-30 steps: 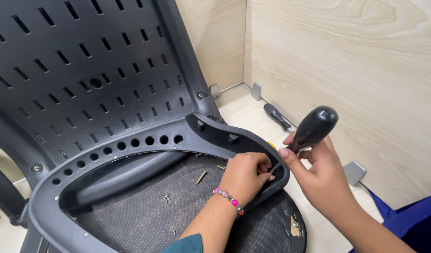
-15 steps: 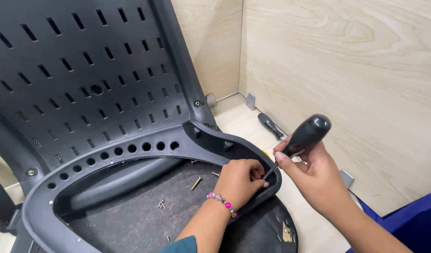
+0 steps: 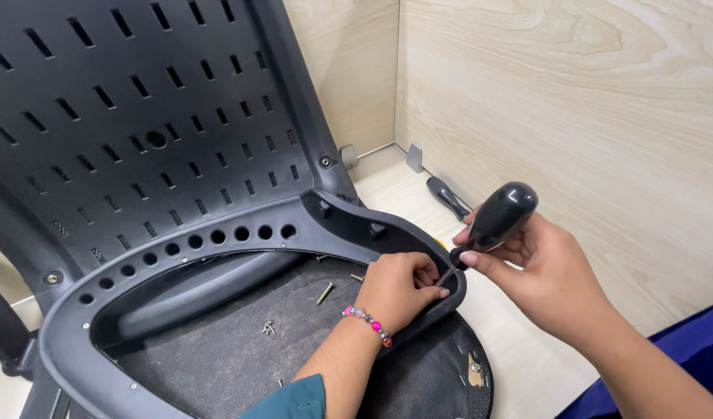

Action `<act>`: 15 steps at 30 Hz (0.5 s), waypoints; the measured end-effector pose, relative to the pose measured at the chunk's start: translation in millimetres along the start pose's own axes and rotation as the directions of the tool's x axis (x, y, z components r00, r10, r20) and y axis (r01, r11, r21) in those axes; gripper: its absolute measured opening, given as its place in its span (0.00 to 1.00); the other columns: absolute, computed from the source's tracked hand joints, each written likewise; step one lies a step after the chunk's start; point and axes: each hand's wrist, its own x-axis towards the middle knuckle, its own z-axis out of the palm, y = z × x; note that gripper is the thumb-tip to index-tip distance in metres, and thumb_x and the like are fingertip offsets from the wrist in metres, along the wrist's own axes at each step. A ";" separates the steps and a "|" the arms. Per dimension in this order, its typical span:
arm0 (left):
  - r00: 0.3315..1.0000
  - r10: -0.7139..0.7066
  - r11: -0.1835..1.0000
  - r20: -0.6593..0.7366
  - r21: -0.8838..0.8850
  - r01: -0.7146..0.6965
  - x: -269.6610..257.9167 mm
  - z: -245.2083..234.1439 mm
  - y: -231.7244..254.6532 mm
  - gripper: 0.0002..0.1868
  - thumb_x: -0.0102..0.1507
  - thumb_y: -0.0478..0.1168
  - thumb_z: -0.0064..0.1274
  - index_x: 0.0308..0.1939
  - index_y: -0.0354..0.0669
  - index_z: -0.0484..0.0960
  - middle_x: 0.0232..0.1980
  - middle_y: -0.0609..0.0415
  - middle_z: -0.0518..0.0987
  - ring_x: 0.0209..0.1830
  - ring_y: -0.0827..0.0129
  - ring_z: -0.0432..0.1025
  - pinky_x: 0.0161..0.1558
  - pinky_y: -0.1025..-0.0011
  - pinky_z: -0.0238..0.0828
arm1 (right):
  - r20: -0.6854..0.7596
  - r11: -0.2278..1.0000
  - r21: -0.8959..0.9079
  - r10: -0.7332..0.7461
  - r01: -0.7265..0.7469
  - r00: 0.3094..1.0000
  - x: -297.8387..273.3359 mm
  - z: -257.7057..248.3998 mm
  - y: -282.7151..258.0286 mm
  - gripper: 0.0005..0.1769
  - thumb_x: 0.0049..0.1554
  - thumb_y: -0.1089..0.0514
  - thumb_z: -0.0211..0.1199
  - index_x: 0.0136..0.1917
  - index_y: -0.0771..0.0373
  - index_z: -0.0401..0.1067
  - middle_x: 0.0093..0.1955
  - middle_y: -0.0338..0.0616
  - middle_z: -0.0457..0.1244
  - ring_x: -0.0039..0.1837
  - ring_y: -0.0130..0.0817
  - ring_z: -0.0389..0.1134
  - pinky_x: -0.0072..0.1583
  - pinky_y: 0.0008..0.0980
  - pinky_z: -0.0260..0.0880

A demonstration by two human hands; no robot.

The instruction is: The person attaches a black plastic chair armrest to the chair frame using a screwdriver and multiple screws. They align the armrest, insert screws, and tighten them to secure the part to the chair.

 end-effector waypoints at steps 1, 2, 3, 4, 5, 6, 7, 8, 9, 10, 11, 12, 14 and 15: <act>1.000 0.006 1.000 -0.001 -0.003 -0.006 0.3 0.2 -0.4 0.13 0.50 0.42 0.71 0.34 0.42 0.86 0.32 0.55 0.85 0.33 0.70 0.81 0.39 0.73 0.78 | -0.007 0.999 0.022 -0.025 0.025 1.000 -3.5 1.8 1.4 0.21 0.50 0.66 0.69 0.57 0.68 0.70 0.50 0.46 0.73 0.57 0.33 0.75 0.60 0.34 0.76; 1.000 0.012 1.000 -0.001 -0.005 -0.012 0.8 0.4 -1.1 0.13 0.50 0.42 0.70 0.34 0.42 0.86 0.32 0.54 0.85 0.33 0.69 0.81 0.39 0.73 0.78 | -0.015 0.998 0.043 -0.050 0.051 0.999 -5.6 2.6 2.9 0.21 0.51 0.66 0.68 0.58 0.68 0.70 0.51 0.46 0.72 0.57 0.33 0.74 0.61 0.34 0.76; 1.000 0.016 1.000 -0.004 -0.009 -0.016 0.6 0.9 -2.0 0.13 0.50 0.41 0.70 0.34 0.42 0.86 0.32 0.54 0.85 0.33 0.69 0.81 0.39 0.73 0.78 | -0.033 0.999 0.036 -0.028 0.029 0.999 -5.7 1.6 4.2 0.20 0.51 0.67 0.68 0.57 0.68 0.70 0.50 0.46 0.72 0.57 0.33 0.75 0.60 0.34 0.76; 1.000 0.009 1.000 0.002 -0.012 -0.009 0.6 1.7 -3.2 0.13 0.50 0.41 0.70 0.34 0.42 0.86 0.32 0.54 0.85 0.33 0.69 0.81 0.39 0.72 0.78 | -0.051 1.000 0.028 -0.005 0.007 0.999 -5.3 -0.4 5.3 0.20 0.51 0.67 0.68 0.57 0.68 0.70 0.50 0.46 0.72 0.57 0.33 0.75 0.60 0.34 0.77; 1.000 0.002 1.000 0.005 -0.013 -0.002 1.2 2.5 -4.6 0.12 0.50 0.40 0.70 0.34 0.42 0.86 0.32 0.54 0.85 0.33 0.69 0.81 0.39 0.72 0.78 | -0.070 1.000 0.022 0.016 -0.014 0.997 -4.7 -1.6 6.8 0.20 0.51 0.67 0.68 0.57 0.68 0.70 0.49 0.47 0.72 0.56 0.32 0.75 0.59 0.34 0.78; 1.000 -0.004 1.000 0.009 -0.014 0.005 1.3 3.4 -5.8 0.12 0.50 0.39 0.70 0.35 0.42 0.86 0.32 0.54 0.85 0.33 0.68 0.81 0.39 0.71 0.77 | -0.097 0.999 0.044 0.007 -0.003 0.995 -4.3 -2.9 8.0 0.20 0.51 0.68 0.68 0.57 0.69 0.69 0.50 0.48 0.72 0.56 0.33 0.75 0.60 0.34 0.77; 1.000 0.020 1.000 -0.004 -0.018 -0.020 1.4 3.8 -6.8 0.12 0.50 0.37 0.69 0.35 0.41 0.85 0.32 0.54 0.85 0.33 0.68 0.81 0.39 0.71 0.78 | -0.125 0.998 0.066 -0.003 0.012 0.992 -3.0 -5.3 8.0 0.20 0.52 0.68 0.67 0.58 0.70 0.68 0.50 0.49 0.72 0.56 0.34 0.75 0.60 0.34 0.77; 0.999 0.044 0.999 -0.017 -0.022 -0.044 1.3 4.3 -7.5 0.11 0.49 0.34 0.68 0.35 0.40 0.85 0.33 0.54 0.85 0.33 0.67 0.81 0.39 0.71 0.78 | -0.153 0.996 0.088 -0.013 0.026 0.988 -2.2 -7.8 7.6 0.20 0.52 0.69 0.66 0.58 0.70 0.68 0.50 0.51 0.71 0.56 0.35 0.74 0.60 0.33 0.76; 0.997 0.067 0.997 -0.029 -0.026 -0.067 1.2 5.0 -8.3 0.12 0.49 0.31 0.66 0.36 0.40 0.85 0.33 0.53 0.85 0.34 0.67 0.81 0.39 0.71 0.78 | -0.198 0.996 0.072 -0.037 0.052 0.979 -1.1 -11.1 7.1 0.20 0.54 0.69 0.66 0.59 0.71 0.67 0.51 0.52 0.70 0.56 0.36 0.74 0.60 0.33 0.77; 0.997 0.073 0.997 -0.030 -0.024 -0.074 1.0 5.6 -9.1 0.12 0.49 0.30 0.66 0.36 0.39 0.84 0.34 0.53 0.84 0.34 0.66 0.81 0.39 0.71 0.78 | -0.243 0.995 0.056 -0.061 0.077 0.968 0.7 -14.6 6.3 0.19 0.55 0.69 0.65 0.59 0.72 0.66 0.51 0.53 0.70 0.57 0.37 0.75 0.60 0.33 0.77; 0.996 0.081 0.996 -0.030 -0.023 -0.082 1.0 6.4 -9.4 0.12 0.49 0.29 0.66 0.36 0.39 0.84 0.34 0.52 0.84 0.34 0.66 0.81 0.39 0.70 0.78 | -0.287 0.994 0.038 -0.086 0.101 0.954 2.4 -16.7 5.5 0.19 0.56 0.69 0.65 0.60 0.73 0.66 0.52 0.54 0.69 0.57 0.38 0.75 0.61 0.33 0.77; 0.996 0.089 0.996 -0.030 -0.023 -0.089 1.2 7.2 -9.2 0.12 0.49 0.28 0.65 0.36 0.38 0.84 0.34 0.52 0.84 0.34 0.65 0.81 0.39 0.70 0.78 | -0.317 0.995 0.035 -0.082 0.098 0.945 3.3 -17.5 4.6 0.18 0.57 0.68 0.64 0.60 0.74 0.66 0.52 0.55 0.69 0.57 0.39 0.75 0.60 0.34 0.76; 0.998 0.054 0.998 -0.020 -0.009 -0.054 2.8 8.0 -7.6 0.11 0.49 0.29 0.65 0.35 0.38 0.83 0.34 0.51 0.84 0.34 0.65 0.81 0.39 0.69 0.78 | -0.376 0.995 0.031 -0.074 0.092 0.924 4.3 -19.0 1.7 0.16 0.60 0.67 0.64 0.60 0.75 0.65 0.52 0.55 0.68 0.58 0.40 0.74 0.58 0.35 0.74; 0.999 0.037 0.999 -0.015 -0.001 -0.037 3.3 7.4 -6.9 0.11 0.50 0.29 0.65 0.35 0.39 0.83 0.33 0.51 0.84 0.34 0.64 0.81 0.40 0.69 0.78 | -0.386 0.996 0.017 -0.076 0.089 0.919 4.9 -18.2 0.2 0.16 0.61 0.67 0.64 0.60 0.75 0.65 0.52 0.55 0.68 0.57 0.40 0.74 0.57 0.35 0.75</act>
